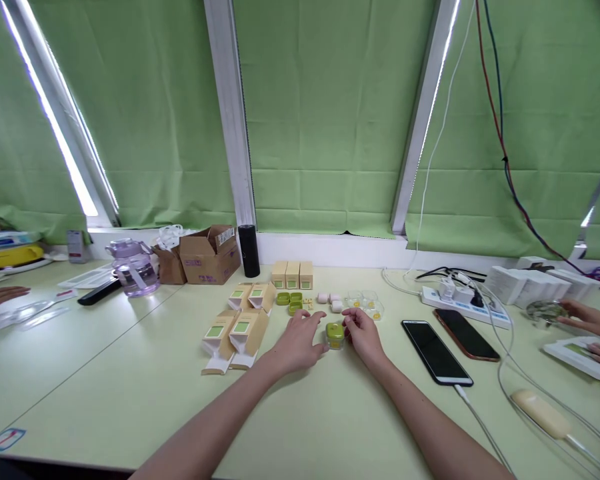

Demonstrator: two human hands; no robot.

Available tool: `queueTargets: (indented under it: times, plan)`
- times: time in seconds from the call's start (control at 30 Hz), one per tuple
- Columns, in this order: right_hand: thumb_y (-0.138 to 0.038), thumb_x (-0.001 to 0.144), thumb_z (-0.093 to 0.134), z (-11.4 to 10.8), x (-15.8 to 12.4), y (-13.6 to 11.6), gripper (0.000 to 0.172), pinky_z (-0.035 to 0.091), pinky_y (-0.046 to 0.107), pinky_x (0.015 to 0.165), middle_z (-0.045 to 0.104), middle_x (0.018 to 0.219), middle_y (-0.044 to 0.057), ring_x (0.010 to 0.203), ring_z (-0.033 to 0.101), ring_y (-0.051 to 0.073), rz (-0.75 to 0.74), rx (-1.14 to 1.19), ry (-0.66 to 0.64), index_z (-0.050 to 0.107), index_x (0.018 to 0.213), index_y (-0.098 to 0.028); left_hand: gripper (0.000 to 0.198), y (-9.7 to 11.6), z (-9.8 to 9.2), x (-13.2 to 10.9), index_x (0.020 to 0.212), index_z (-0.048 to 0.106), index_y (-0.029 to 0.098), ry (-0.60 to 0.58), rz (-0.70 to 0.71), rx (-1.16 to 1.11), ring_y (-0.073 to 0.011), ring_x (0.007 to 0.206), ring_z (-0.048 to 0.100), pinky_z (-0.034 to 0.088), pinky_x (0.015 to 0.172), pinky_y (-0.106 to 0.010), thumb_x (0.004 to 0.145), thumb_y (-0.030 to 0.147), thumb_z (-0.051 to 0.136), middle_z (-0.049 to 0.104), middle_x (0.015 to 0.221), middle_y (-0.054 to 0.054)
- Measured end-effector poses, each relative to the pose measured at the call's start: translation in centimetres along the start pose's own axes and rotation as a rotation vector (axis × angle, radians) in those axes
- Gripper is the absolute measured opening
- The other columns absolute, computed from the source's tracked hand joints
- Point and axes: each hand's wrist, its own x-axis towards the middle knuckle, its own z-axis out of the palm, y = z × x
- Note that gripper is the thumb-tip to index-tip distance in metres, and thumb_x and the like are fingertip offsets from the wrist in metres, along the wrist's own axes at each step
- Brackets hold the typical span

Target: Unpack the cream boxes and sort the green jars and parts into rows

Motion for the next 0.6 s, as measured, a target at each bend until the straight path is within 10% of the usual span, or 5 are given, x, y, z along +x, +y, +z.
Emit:
queueTargets:
  times: [0.2, 0.6]
  plan:
    - [-0.051, 0.080, 0.065, 0.2, -0.1, -0.2, 0.034, 0.047, 0.029, 0.051, 0.063, 0.076, 0.000, 0.058, 0.060, 0.018, 0.023, 0.042, -0.004, 0.066, 0.097, -0.022, 0.049, -0.3, 1.9, 1.4, 0.129, 0.065, 0.023, -0.059, -0.004, -0.093, -0.0344, 0.134, 0.043, 0.039, 0.111, -0.046, 0.081, 0.031, 0.071, 0.064, 0.124, -0.014]
    - [-0.062, 0.086, 0.067, 0.6, -1.7, -2.3, 0.044, 0.051, 0.028, 0.062, 0.071, 0.092, 0.006, 0.083, 0.063, 0.021, -0.113, 0.071, -0.109, 0.068, 0.105, -0.022, 0.045, -3.1, 2.7, 2.0, 0.114, 0.076, 0.018, 0.248, -0.074, -0.534, -0.0298, 0.106, 0.063, 0.049, 0.097, -0.042, 0.083, 0.051, 0.074, 0.070, 0.109, -0.012]
